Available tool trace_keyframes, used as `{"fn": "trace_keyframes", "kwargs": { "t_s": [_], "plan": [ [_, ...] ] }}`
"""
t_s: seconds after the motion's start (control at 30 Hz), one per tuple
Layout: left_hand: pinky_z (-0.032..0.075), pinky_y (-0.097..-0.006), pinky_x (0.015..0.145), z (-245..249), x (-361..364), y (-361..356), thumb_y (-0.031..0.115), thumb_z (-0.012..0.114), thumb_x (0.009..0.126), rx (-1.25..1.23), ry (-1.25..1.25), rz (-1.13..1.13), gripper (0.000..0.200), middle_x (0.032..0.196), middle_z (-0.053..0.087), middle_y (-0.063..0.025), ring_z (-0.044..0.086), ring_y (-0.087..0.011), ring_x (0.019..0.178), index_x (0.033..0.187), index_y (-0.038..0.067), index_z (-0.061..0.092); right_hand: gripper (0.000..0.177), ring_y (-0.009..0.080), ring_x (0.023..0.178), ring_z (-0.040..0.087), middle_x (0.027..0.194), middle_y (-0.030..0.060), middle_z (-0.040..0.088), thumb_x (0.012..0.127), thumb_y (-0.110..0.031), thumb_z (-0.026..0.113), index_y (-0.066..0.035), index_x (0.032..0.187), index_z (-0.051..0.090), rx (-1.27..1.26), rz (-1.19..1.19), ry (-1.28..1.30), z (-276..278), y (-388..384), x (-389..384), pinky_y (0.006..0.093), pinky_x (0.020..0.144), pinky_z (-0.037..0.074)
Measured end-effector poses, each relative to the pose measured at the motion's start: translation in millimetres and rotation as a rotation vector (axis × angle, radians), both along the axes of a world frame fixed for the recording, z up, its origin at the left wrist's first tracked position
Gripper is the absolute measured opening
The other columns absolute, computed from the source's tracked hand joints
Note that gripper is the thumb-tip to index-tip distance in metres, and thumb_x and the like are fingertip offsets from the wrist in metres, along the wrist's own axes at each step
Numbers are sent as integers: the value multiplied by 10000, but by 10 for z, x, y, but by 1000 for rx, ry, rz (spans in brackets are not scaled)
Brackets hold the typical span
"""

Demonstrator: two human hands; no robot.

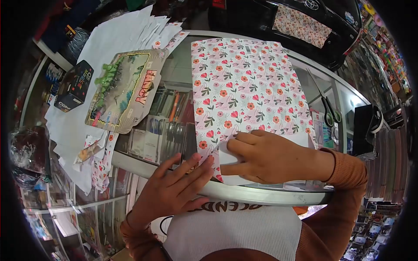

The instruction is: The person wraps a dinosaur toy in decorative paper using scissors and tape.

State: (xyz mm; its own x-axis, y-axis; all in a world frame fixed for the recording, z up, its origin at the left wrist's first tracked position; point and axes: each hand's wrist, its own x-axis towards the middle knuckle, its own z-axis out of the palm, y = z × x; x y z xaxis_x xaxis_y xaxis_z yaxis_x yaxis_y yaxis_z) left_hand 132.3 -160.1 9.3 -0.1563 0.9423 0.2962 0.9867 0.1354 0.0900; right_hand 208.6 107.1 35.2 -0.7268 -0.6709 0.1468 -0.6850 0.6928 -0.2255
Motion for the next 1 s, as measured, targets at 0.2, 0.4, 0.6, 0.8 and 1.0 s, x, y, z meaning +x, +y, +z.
{"fn": "trace_keyframes", "kwargs": {
  "t_s": [0.2, 0.4, 0.6, 0.8, 1.0],
  "plan": [
    [380, -454, 1083, 30, -60, 20, 521, 628, 874, -71, 74, -58, 544, 1327, 611, -12, 521, -198, 1276, 1256, 135, 616, 427, 232, 943, 524, 1044, 111, 482, 817, -107, 626, -50, 1236, 572, -229, 10, -71, -97, 152, 22, 370, 763, 458],
    [377, -480, 1066, -44, 10, 8, 546, 638, 852, -12, 71, 2, 487, 1281, 637, -7, 557, -223, 1193, 1179, 186, 664, 503, 230, 920, 512, 1049, 104, 481, 807, -166, 656, -115, 1300, 568, -129, 49, -14, -34, 148, 45, 364, 762, 444],
    [378, -435, 1073, -142, 47, -69, 550, 609, 878, 103, 114, 96, 466, 1267, 625, 34, 547, -141, 1166, 1183, 205, 683, 464, 230, 897, 505, 1015, 99, 463, 815, -200, 654, -119, 1269, 601, -168, 33, -24, -119, 139, 50, 362, 759, 439],
    [381, -439, 1070, -175, 34, -120, 502, 638, 867, 110, 100, 133, 463, 1189, 645, 19, 566, -146, 1127, 1174, 157, 685, 457, 243, 858, 505, 984, 106, 454, 808, -190, 661, -86, 1250, 607, -232, 37, -28, -148, 139, 40, 374, 763, 441],
    [368, -470, 1086, -150, 38, -103, 495, 670, 841, 113, 27, 148, 479, 1184, 641, 8, 573, -162, 1119, 1172, 149, 681, 443, 250, 850, 506, 978, 109, 452, 811, -183, 656, -80, 1240, 610, -250, 40, -48, -132, 140, 33, 383, 767, 441]
  ]
}}
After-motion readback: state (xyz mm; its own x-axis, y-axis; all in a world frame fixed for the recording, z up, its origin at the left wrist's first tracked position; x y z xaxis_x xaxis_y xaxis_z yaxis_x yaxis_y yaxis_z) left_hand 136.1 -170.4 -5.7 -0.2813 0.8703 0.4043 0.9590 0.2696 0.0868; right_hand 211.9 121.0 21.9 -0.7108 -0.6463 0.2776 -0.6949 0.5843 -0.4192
